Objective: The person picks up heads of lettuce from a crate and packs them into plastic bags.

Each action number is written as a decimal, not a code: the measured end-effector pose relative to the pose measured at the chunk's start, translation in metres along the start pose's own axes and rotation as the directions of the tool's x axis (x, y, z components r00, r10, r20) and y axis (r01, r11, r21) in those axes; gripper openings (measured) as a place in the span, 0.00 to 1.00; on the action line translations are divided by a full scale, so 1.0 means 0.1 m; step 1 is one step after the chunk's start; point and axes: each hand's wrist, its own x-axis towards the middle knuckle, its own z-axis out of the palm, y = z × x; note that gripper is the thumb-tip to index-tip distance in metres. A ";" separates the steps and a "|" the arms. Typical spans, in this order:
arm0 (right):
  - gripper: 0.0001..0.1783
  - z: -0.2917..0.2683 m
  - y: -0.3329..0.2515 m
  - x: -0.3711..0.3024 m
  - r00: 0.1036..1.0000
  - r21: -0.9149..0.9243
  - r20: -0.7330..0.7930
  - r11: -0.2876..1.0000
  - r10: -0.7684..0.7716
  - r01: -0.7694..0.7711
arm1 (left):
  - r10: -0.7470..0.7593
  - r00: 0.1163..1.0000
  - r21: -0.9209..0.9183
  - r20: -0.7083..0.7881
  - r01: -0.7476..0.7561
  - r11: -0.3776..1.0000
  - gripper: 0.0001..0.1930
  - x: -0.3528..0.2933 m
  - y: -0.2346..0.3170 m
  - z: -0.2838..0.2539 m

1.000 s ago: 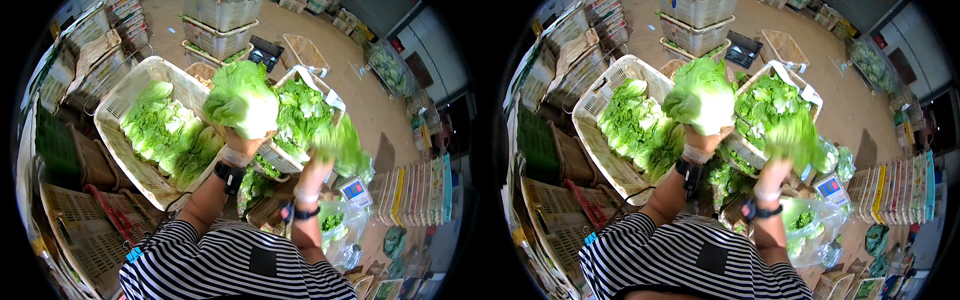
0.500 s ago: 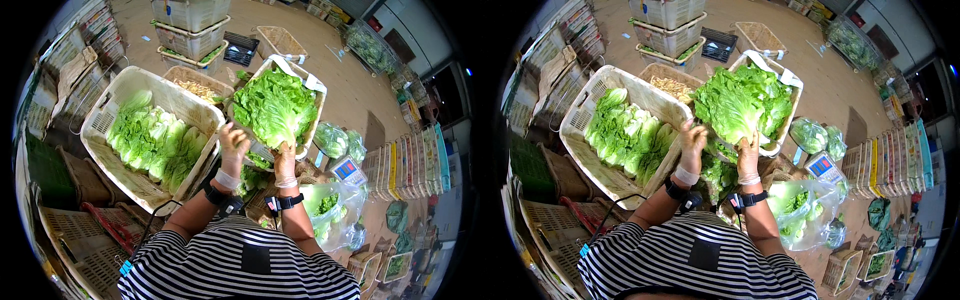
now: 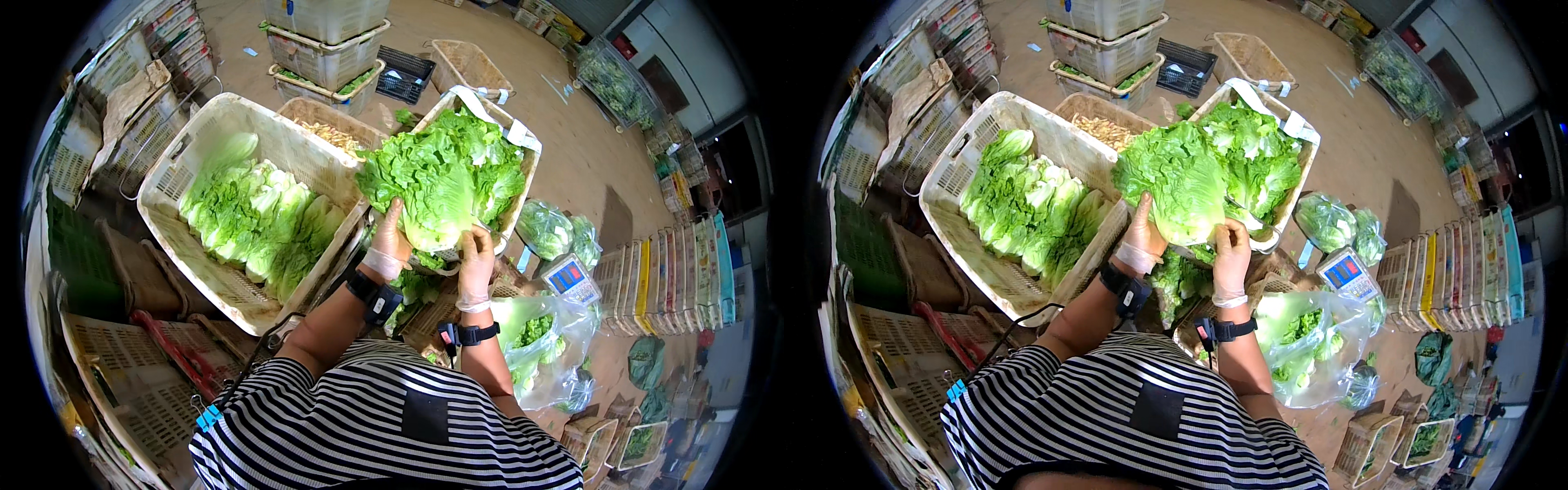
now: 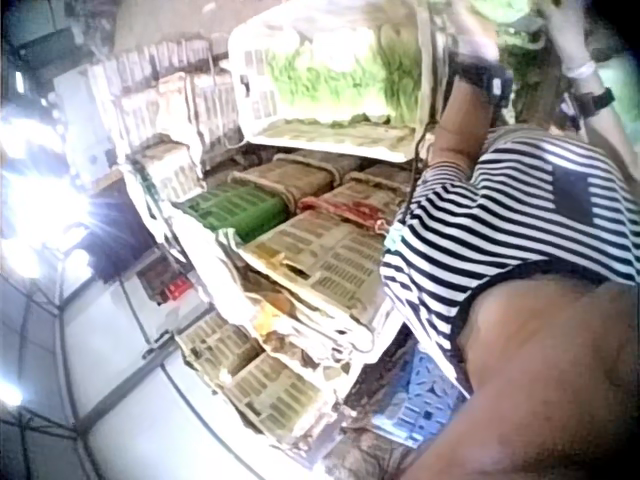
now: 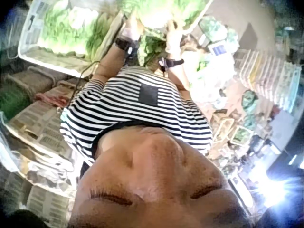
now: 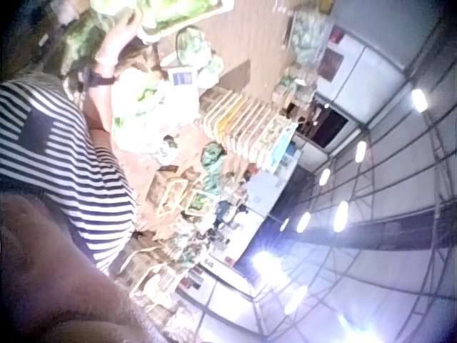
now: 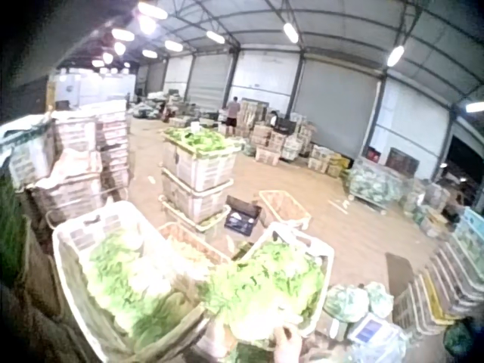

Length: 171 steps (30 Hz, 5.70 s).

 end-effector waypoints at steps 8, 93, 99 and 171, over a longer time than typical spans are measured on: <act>0.08 0.31 -0.32 0.08 0.983 0.644 -0.148 0.765 0.112 0.010 | 0.043 0.996 -0.208 0.084 -0.025 0.978 0.39 -0.03 0.16 0.15; 0.30 -6.12 1.53 -2.11 0.474 0.688 -0.516 0.675 0.713 -0.266 | -0.720 0.671 0.355 0.174 0.640 0.682 0.14 -1.07 -2.68 0.68; 0.29 -6.19 1.44 -2.26 0.663 0.707 -0.369 0.660 0.651 -0.254 | -0.558 0.823 0.721 0.100 0.327 0.611 0.13 -1.24 -2.62 0.53; 0.23 2.32 1.03 0.20 0.778 -0.771 0.600 0.393 0.187 0.501 | 0.718 0.694 0.394 0.045 0.648 -0.651 0.44 1.41 4.80 -3.24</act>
